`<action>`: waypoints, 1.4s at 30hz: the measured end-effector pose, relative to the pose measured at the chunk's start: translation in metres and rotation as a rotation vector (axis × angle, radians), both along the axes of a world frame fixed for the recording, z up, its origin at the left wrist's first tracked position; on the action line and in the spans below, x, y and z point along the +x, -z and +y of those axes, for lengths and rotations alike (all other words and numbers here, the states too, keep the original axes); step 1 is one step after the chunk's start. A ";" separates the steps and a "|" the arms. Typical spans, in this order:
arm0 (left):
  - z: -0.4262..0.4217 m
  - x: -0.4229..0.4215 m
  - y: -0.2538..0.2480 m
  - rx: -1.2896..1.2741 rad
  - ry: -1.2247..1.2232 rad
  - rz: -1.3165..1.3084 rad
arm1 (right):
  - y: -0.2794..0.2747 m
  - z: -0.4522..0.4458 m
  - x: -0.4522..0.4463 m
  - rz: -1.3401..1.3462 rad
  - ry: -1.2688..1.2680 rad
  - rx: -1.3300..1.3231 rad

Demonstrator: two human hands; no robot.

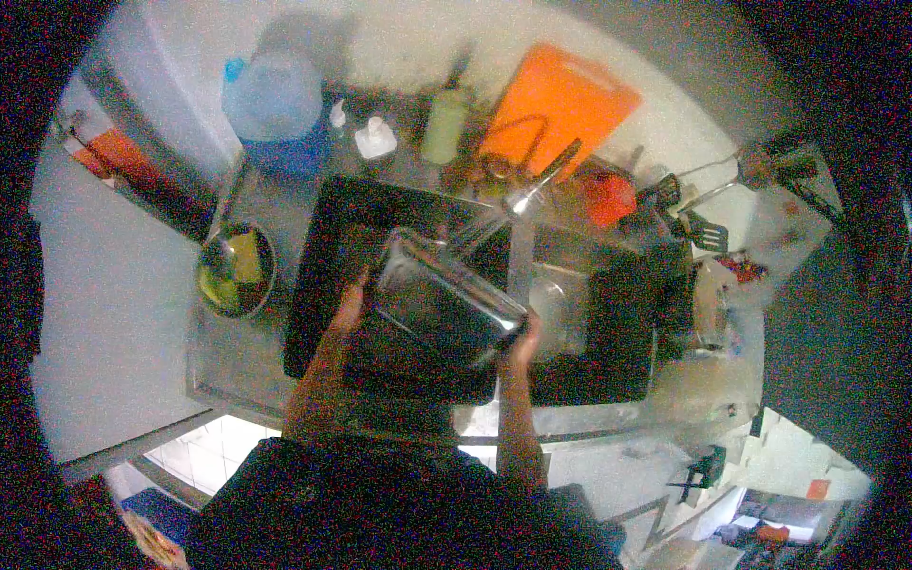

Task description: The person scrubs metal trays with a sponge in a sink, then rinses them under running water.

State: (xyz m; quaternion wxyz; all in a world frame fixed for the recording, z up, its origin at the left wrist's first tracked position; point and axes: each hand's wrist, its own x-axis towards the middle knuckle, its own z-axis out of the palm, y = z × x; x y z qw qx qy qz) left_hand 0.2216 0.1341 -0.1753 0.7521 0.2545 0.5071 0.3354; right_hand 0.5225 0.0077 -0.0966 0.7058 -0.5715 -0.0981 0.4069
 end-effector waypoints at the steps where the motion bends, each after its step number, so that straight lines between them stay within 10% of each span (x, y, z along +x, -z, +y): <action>1: -0.006 -0.002 -0.016 -0.045 -0.065 -0.063 | 0.004 0.010 -0.003 -0.138 -0.017 0.010; 4: -0.010 -0.016 -0.034 -0.106 -0.120 -0.200 | 0.062 0.049 0.007 -0.403 0.033 0.136; 7: -0.012 -0.035 -0.007 -0.084 -0.134 -0.236 | 0.009 0.069 0.003 -0.432 -0.425 0.270; 12: -0.023 -0.044 0.043 0.013 -0.222 -0.251 | -0.045 0.091 -0.008 -0.898 -1.194 -0.397; 15: -0.043 -0.021 0.056 0.146 -0.328 -0.295 | 0.035 0.098 -0.020 -1.507 -1.219 -0.373; 18: -0.047 -0.003 0.071 0.255 -0.370 -0.319 | 0.060 0.095 -0.078 -1.793 -0.696 -0.467; 20: -0.048 -0.008 0.078 0.229 -0.322 -0.291 | 0.020 0.091 -0.112 -1.741 -0.915 -0.220; 25: -0.066 -0.001 -0.027 0.320 -0.516 -0.312 | 0.070 0.112 -0.089 -2.093 -0.729 -0.311; 28: -0.067 -0.004 -0.049 0.290 -0.529 -0.259 | 0.032 0.103 -0.110 -1.663 -0.818 -0.015; 31: -0.073 -0.016 -0.053 0.342 -0.514 -0.213 | -0.017 0.097 -0.101 -1.864 -1.224 0.085; 34: -0.073 -0.025 -0.071 0.385 -0.516 -0.255 | 0.009 0.099 -0.080 -1.449 -0.860 -0.106; 37: -0.073 -0.036 -0.078 0.504 -0.473 -0.106 | 0.029 0.086 -0.074 -1.872 -0.944 -0.091; 42: -0.060 -0.060 -0.082 0.776 -0.517 0.155 | 0.047 0.044 -0.058 -1.491 -1.174 -0.174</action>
